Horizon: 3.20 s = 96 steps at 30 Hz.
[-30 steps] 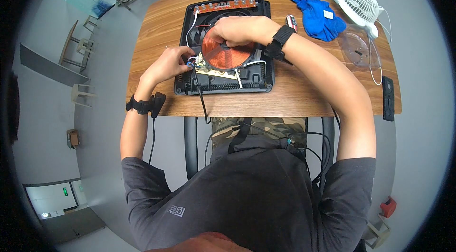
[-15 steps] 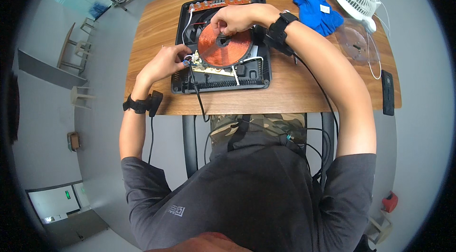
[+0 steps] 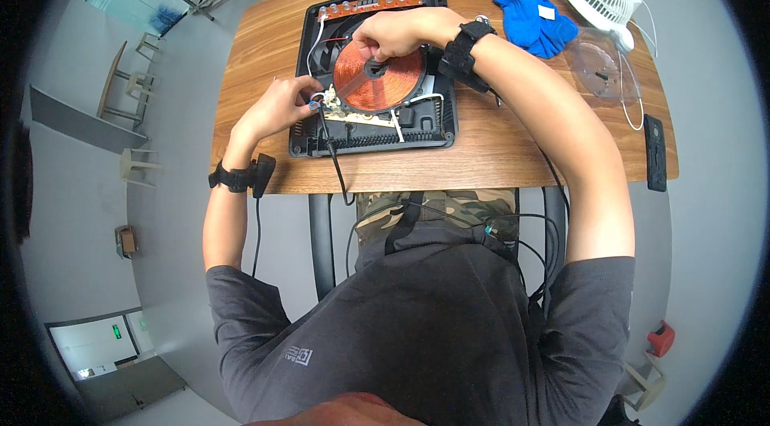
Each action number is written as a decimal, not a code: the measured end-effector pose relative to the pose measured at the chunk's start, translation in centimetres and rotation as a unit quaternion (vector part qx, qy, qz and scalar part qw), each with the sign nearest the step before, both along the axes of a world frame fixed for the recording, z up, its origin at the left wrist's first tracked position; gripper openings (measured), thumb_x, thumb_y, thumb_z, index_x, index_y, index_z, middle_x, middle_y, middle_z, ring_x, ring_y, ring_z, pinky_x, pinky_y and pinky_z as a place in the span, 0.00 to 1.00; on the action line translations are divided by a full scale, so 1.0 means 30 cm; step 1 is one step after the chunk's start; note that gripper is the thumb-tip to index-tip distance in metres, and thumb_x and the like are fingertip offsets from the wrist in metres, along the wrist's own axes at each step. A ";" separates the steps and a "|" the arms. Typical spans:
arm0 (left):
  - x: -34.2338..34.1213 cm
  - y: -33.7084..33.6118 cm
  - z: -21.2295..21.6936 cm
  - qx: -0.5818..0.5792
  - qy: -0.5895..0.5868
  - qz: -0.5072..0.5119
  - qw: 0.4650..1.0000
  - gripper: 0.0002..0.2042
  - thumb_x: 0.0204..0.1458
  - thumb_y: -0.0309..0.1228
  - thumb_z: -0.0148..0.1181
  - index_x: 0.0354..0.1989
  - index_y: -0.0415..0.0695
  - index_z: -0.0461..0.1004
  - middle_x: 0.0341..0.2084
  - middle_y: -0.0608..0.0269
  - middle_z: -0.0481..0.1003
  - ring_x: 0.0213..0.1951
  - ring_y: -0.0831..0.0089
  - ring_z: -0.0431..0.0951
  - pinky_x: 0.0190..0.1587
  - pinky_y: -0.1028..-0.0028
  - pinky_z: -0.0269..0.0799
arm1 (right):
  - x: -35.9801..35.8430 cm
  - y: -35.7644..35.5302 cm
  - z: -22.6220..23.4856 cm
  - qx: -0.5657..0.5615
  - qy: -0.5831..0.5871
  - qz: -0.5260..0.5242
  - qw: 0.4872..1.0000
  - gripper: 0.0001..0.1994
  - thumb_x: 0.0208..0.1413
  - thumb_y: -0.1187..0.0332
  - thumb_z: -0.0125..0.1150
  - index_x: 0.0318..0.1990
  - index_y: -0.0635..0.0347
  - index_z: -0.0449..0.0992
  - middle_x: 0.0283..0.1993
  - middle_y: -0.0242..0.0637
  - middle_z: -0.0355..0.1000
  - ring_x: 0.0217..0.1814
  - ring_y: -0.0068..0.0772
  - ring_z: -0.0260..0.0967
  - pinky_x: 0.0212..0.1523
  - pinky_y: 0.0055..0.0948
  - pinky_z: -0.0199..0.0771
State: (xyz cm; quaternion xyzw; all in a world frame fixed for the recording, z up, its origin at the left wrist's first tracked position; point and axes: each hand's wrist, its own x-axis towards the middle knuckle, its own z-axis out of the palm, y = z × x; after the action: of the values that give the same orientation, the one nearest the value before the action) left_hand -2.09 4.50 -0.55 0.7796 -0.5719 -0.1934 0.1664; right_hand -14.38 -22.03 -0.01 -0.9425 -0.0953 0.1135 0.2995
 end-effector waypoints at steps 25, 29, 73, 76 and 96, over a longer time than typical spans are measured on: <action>-0.086 -0.037 0.039 0.097 -0.092 -0.097 0.986 0.41 0.46 0.12 0.53 0.69 0.66 0.67 0.54 0.53 0.69 0.52 0.51 0.75 0.56 0.61 0.74 | -0.059 0.058 -0.018 -0.079 -0.146 0.068 0.984 0.14 0.46 0.82 0.58 0.43 0.61 0.74 0.47 0.46 0.72 0.49 0.53 0.73 0.46 0.42 0.74; -0.090 -0.047 0.048 0.102 -0.112 -0.103 0.983 0.40 0.45 0.12 0.54 0.69 0.65 0.68 0.52 0.54 0.70 0.52 0.51 0.75 0.55 0.61 0.74 | -0.071 0.070 -0.009 -0.102 -0.164 0.072 0.979 0.15 0.48 0.81 0.56 0.44 0.60 0.75 0.47 0.46 0.72 0.50 0.54 0.73 0.47 0.43 0.75; 0.058 -0.176 -0.001 0.207 -0.140 -0.045 0.967 0.15 0.54 0.43 0.63 0.37 0.43 0.82 0.31 0.47 0.82 0.39 0.49 0.82 0.42 0.57 0.77 | 0.012 0.126 -0.103 -0.090 -0.235 0.177 0.952 0.15 0.50 0.68 0.69 0.48 0.55 0.84 0.53 0.39 0.75 0.54 0.47 0.71 0.58 0.42 0.70; 0.063 -0.190 -0.006 0.232 -0.135 -0.046 0.962 0.13 0.52 0.41 0.62 0.36 0.44 0.83 0.32 0.48 0.82 0.39 0.49 0.82 0.43 0.57 0.77 | 0.005 0.126 -0.100 -0.103 -0.230 0.182 0.950 0.17 0.52 0.66 0.68 0.51 0.54 0.83 0.56 0.40 0.73 0.56 0.47 0.70 0.60 0.41 0.70; 0.083 -0.168 -0.039 0.160 -0.060 0.023 0.985 0.10 0.44 0.38 0.69 0.26 0.44 0.82 0.24 0.52 0.80 0.32 0.58 0.81 0.38 0.62 0.76 | -0.025 0.223 -0.062 -0.178 -0.122 0.129 0.968 0.18 0.59 0.64 0.60 0.57 0.44 0.82 0.61 0.31 0.76 0.63 0.44 0.66 0.66 0.40 0.66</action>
State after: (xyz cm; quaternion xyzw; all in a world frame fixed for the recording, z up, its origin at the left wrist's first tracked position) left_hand 0.39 -0.53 -1.71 0.8195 -0.5242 -0.2313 0.0092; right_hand -15.14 -15.35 -1.88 -0.9672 -0.2299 0.0504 0.0959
